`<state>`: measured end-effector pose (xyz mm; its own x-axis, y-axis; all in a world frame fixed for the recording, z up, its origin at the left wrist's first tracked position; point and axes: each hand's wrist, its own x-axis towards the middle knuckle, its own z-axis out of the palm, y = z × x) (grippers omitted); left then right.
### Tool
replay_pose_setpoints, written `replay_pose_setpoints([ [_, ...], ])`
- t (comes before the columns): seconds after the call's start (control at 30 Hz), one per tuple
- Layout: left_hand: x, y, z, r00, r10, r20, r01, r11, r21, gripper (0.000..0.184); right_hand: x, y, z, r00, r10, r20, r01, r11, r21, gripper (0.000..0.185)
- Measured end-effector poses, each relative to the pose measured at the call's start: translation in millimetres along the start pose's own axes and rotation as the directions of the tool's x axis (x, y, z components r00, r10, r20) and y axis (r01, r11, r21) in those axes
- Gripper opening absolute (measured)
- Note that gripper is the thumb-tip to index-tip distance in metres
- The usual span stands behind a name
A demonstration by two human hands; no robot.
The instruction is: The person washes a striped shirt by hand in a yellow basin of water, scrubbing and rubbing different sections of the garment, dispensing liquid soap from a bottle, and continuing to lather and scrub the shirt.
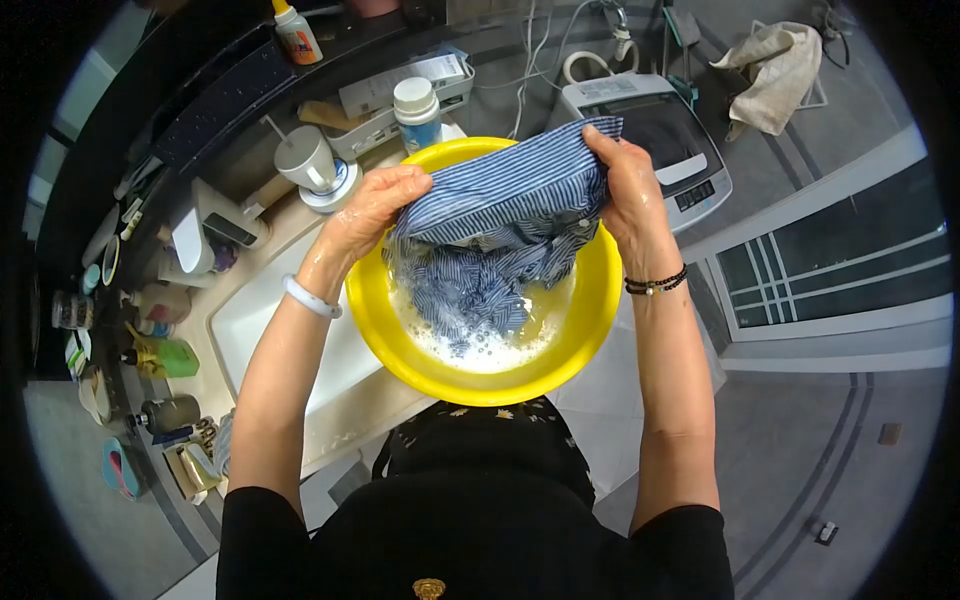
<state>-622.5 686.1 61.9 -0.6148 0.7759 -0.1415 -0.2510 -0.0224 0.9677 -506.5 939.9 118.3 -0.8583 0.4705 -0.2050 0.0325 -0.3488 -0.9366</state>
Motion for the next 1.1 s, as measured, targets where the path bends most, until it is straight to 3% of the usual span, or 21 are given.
replay_pose_setpoints([
  [0.1, -9.1, 5.0, 12.2, 0.996, 0.039, 0.082, -0.042, 0.999, 0.035, 0.039, 1.4, -10.9, -2.4, 0.999, -0.029, 0.028, 0.028, 1.000, 0.008, 0.026],
  [0.17, -13.8, 1.2, 16.9, 0.975, 0.095, 0.200, -0.134, 0.973, 0.189, 0.041, 5.6, -18.5, -14.0, 0.996, -0.069, 0.060, 0.069, 0.998, 0.002, 0.026],
  [0.2, -16.1, -5.9, 12.7, 0.962, 0.018, 0.272, -0.142, 0.885, 0.444, 0.037, 7.3, -24.0, -19.1, 0.994, -0.106, 0.013, 0.104, 0.991, 0.084, 0.025],
  [0.23, -16.1, -11.6, 6.6, 0.962, 0.017, 0.274, -0.141, 0.886, 0.442, 0.037, 6.7, -32.0, -23.1, 0.989, -0.142, -0.039, 0.147, 0.976, 0.163, 0.024],
  [0.3, -14.5, -22.4, -9.4, 0.947, -0.265, 0.180, 0.086, 0.752, 0.654, 0.034, 10.1, -42.5, -48.1, 0.982, -0.187, -0.018, 0.186, 0.952, 0.244, 0.021],
  [0.37, -20.9, -33.3, -21.7, 0.935, -0.317, 0.159, 0.160, 0.778, 0.607, 0.032, 4.2, -53.8, -60.0, 0.968, -0.215, -0.132, 0.237, 0.952, 0.192, 0.026],
  [0.43, -33.9, -40.8, -22.8, 1.000, -0.020, -0.019, 0.023, 0.988, 0.152, 0.031, -1.2, -54.9, -73.7, 0.967, -0.202, -0.156, 0.221, 0.968, 0.120, 0.028],
  [0.47, -36.1, -37.0, -31.2, 0.996, -0.088, 0.029, 0.089, 0.996, -0.022, 0.029, -8.2, -54.3, -74.6, 0.978, -0.166, -0.128, 0.177, 0.981, 0.084, 0.029],
  [0.5, -36.8, -36.1, -31.9, 0.996, -0.088, 0.031, 0.088, 0.996, -0.021, 0.029, -15.3, -53.6, -74.1, 0.986, -0.130, -0.100, 0.135, 0.990, 0.047, 0.030],
  [0.57, -42.6, -19.9, -26.7, 0.990, 0.014, -0.140, -0.075, 0.894, -0.442, 0.027, -25.8, -47.8, -65.1, 0.987, -0.126, -0.099, 0.132, 0.989, 0.066, 0.033],
  [0.63, -45.3, -13.2, -31.6, 0.981, 0.024, -0.190, -0.115, 0.869, -0.482, 0.024, -29.4, -43.0, -66.3, 0.998, -0.069, -0.012, 0.070, 0.992, 0.104, 0.033],
  [0.67, -46.2, -11.0, -35.7, 0.970, 0.081, -0.231, -0.187, 0.851, -0.490, 0.024, -31.0, -42.8, -70.9, 0.990, -0.053, 0.131, 0.032, 0.987, 0.159, 0.033],
  [0.7, -46.2, -8.8, -37.1, 0.953, 0.134, -0.272, -0.258, 0.829, -0.496, 0.023, -35.0, -43.2, -72.1, 0.990, -0.054, 0.131, 0.032, 0.986, 0.161, 0.033],
  [0.77, -48.4, 7.5, -33.7, 0.938, 0.126, -0.322, -0.281, 0.821, -0.497, 0.022, -42.6, -46.7, -62.1, 0.973, -0.018, 0.229, -0.077, 0.912, 0.402, 0.031],
  [0.8, -51.4, 19.9, -30.9, 0.921, 0.117, -0.371, -0.303, 0.813, -0.497, 0.022, -35.2, -49.6, -72.1, 0.891, -0.011, 0.454, -0.220, 0.864, 0.454, 0.029],
  [0.83, -54.0, 31.6, -28.2, 0.901, 0.107, -0.420, -0.327, 0.805, -0.495, 0.022, -27.6, -34.6, -75.1, 0.888, -0.007, 0.461, -0.230, 0.860, 0.456, 0.029],
  [0.9, -42.8, 41.8, -19.8, 0.858, 0.074, -0.508, -0.341, 0.822, -0.457, 0.019, -8.4, 16.0, -82.6, 0.940, -0.295, 0.172, 0.232, 0.921, 0.313, 0.032],
  [0.97, -22.3, 37.1, -28.8, 0.968, -0.001, -0.249, -0.104, 0.908, -0.407, 0.016, -9.8, 62.3, -22.9, 0.933, -0.090, 0.347, 0.086, 0.996, 0.029, 0.048],
  [1.0, -11.8, 32.5, -27.9, 0.979, -0.052, -0.196, -0.019, 0.939, -0.343, 0.013, -18.2, 78.4, 1.3, 0.911, 0.245, 0.333, -0.275, 0.960, 0.045, 0.054],
  [1.07, 5.3, 6.9, -31.7, 0.934, -0.116, -0.337, 0.095, 0.992, -0.078, 0.012, -24.1, 116.0, 30.4, 0.760, 0.373, 0.532, -0.600, 0.718, 0.354, 0.059],
  [1.1, 9.3, -4.8, -41.2, 0.930, -0.130, -0.345, 0.166, 0.983, 0.078, 0.015, -28.1, 126.5, 35.9, 0.735, 0.340, 0.587, -0.627, 0.671, 0.396, 0.063],
])
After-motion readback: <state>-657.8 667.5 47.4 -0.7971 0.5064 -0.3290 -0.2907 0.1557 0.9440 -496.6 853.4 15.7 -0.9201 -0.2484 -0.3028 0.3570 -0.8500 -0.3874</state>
